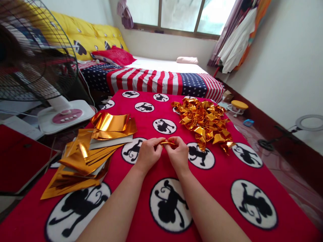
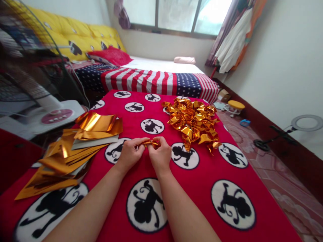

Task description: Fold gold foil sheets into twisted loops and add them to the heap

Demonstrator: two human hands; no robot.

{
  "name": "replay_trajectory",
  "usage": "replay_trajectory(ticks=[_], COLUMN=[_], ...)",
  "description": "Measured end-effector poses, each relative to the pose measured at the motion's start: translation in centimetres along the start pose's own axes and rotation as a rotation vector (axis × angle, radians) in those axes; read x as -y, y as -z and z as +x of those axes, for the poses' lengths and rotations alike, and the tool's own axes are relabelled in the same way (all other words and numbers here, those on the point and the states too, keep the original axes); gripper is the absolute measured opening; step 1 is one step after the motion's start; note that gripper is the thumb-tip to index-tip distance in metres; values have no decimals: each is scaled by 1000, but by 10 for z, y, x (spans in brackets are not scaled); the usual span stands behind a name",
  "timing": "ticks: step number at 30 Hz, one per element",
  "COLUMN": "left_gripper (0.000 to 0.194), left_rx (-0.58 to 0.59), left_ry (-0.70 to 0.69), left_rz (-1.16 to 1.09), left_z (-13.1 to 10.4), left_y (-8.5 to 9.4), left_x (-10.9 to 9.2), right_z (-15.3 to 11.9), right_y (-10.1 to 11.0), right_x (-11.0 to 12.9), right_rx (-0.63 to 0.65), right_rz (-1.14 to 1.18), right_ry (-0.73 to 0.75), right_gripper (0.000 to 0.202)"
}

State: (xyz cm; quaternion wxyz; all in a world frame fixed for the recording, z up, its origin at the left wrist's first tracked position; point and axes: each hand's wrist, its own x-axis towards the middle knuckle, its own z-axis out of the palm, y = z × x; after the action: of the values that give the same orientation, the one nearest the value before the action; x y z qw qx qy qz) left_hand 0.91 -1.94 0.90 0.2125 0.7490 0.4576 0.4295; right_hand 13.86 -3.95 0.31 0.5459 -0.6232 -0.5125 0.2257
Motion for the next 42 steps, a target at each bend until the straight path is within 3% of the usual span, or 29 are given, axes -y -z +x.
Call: replay_trajectory(ticks=[8, 14, 22, 34, 42], left_gripper=[37, 38, 32, 22, 26], left_rx=[-67, -25, -99, -68, 26], left_ry=[54, 32, 115, 218, 159], left_rz=[-6, -45, -2, -150, -263], left_z=[1, -1, 0, 3, 2], left_y=[0, -2, 1, 1, -1], left_x=[0, 0, -3, -1, -2], right_z=[0, -2, 0, -3, -3], right_y=[1, 0, 3, 4, 5], right_x=[-7, -2, -7, -3, 1], right_rx=[34, -17, 54, 47, -40], right_rz=[116, 48, 222, 89, 14], right_ry=[-84, 5, -173, -72, 44], right_gripper=[26, 20, 30, 21, 12])
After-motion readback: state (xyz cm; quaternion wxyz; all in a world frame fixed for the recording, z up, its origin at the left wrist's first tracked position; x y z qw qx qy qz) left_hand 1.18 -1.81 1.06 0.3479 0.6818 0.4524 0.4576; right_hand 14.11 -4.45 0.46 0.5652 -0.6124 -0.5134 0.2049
